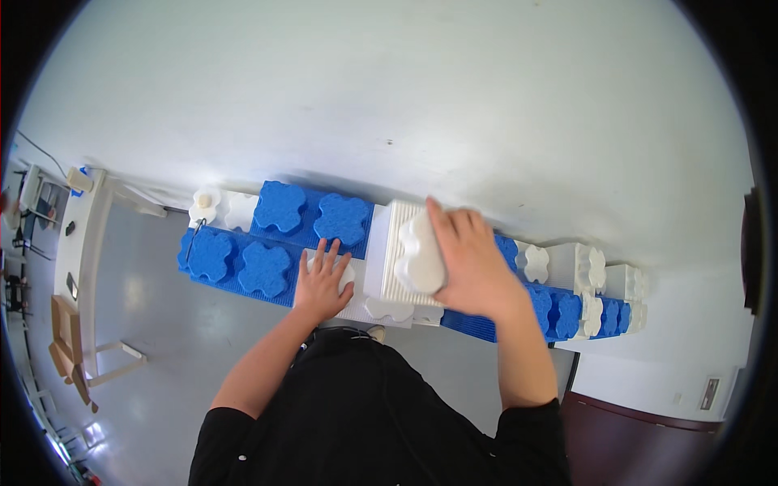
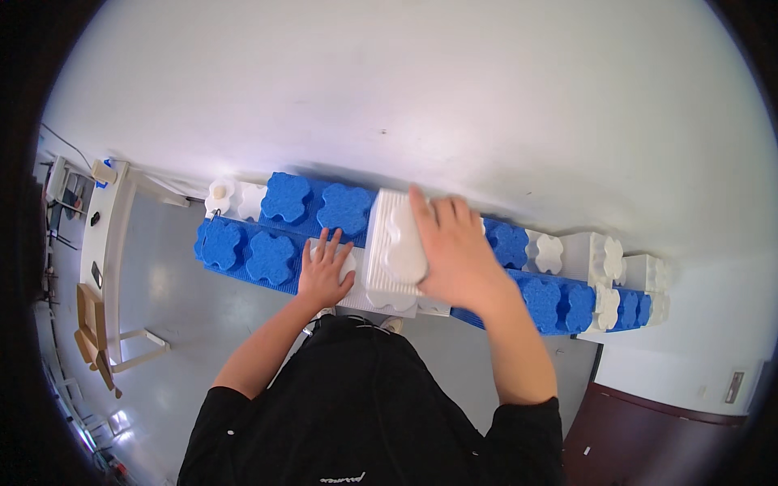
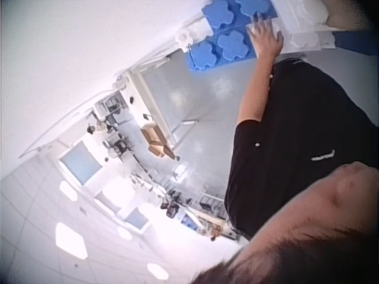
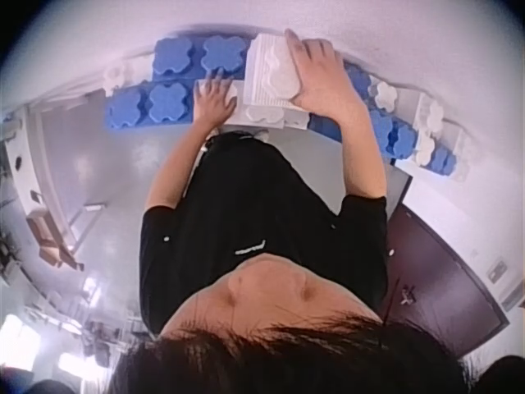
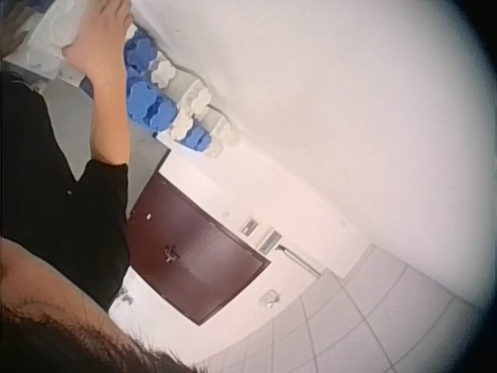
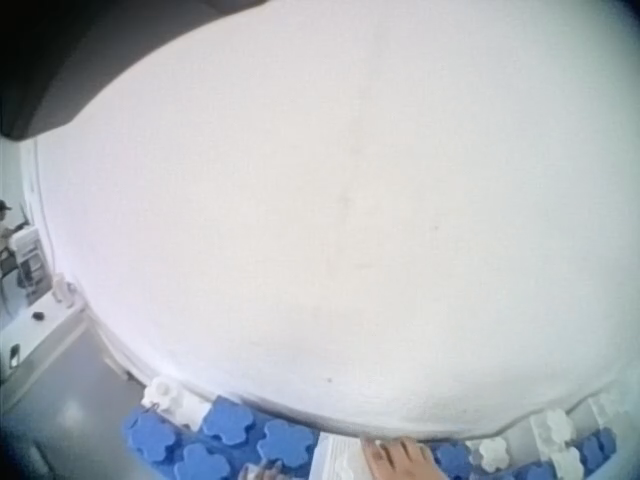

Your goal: Stack large plastic blocks to form a row against a wall.

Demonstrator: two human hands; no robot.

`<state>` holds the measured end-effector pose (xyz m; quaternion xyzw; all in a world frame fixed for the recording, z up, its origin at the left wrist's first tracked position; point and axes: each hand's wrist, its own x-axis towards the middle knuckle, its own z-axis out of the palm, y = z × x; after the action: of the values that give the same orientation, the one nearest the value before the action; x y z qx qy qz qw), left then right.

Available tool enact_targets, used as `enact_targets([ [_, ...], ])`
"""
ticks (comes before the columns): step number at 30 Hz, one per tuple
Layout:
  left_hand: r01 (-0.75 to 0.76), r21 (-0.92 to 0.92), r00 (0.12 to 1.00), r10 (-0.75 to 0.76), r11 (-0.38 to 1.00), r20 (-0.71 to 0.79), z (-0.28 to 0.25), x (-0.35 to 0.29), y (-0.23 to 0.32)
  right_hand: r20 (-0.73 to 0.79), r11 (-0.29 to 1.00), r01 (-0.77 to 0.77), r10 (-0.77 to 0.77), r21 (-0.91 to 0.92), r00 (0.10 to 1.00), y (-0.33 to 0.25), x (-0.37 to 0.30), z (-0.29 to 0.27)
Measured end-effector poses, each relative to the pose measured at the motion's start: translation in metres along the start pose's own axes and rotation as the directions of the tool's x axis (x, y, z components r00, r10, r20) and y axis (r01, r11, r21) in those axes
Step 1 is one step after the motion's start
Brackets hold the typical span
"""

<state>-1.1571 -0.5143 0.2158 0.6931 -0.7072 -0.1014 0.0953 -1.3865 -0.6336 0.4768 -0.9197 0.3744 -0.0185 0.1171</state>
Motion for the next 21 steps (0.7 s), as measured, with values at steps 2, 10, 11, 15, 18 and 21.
enact_targets([
  [2,-0.005,-0.004,1.000,0.005,1.000,-0.002,0.001,0.001,0.001,0.075,0.999,0.034,-0.032,-0.023,0.997,-0.001,-0.018,0.027],
  [10,-0.009,0.013,1.000,0.009,1.000,0.001,0.001,0.000,0.001,0.096,0.998,-0.031,0.025,0.057,0.995,-0.010,-0.036,0.061],
  [11,-0.004,0.013,1.000,0.004,1.000,0.008,0.000,0.000,0.000,0.095,0.998,-0.030,0.025,0.054,0.995,-0.010,-0.036,0.061],
  [15,-0.010,0.011,1.000,0.010,1.000,-0.001,0.000,0.001,0.001,0.083,0.998,-0.002,-0.003,0.057,0.997,-0.013,-0.039,0.062],
  [18,-0.008,0.014,1.000,0.008,1.000,0.002,0.000,0.002,0.002,0.064,0.998,0.027,-0.031,0.055,0.997,-0.014,-0.043,0.067],
  [21,-0.006,0.012,1.000,0.006,1.000,0.001,0.000,0.002,0.002,0.053,0.999,0.030,-0.032,0.030,0.998,-0.016,-0.043,0.068],
])
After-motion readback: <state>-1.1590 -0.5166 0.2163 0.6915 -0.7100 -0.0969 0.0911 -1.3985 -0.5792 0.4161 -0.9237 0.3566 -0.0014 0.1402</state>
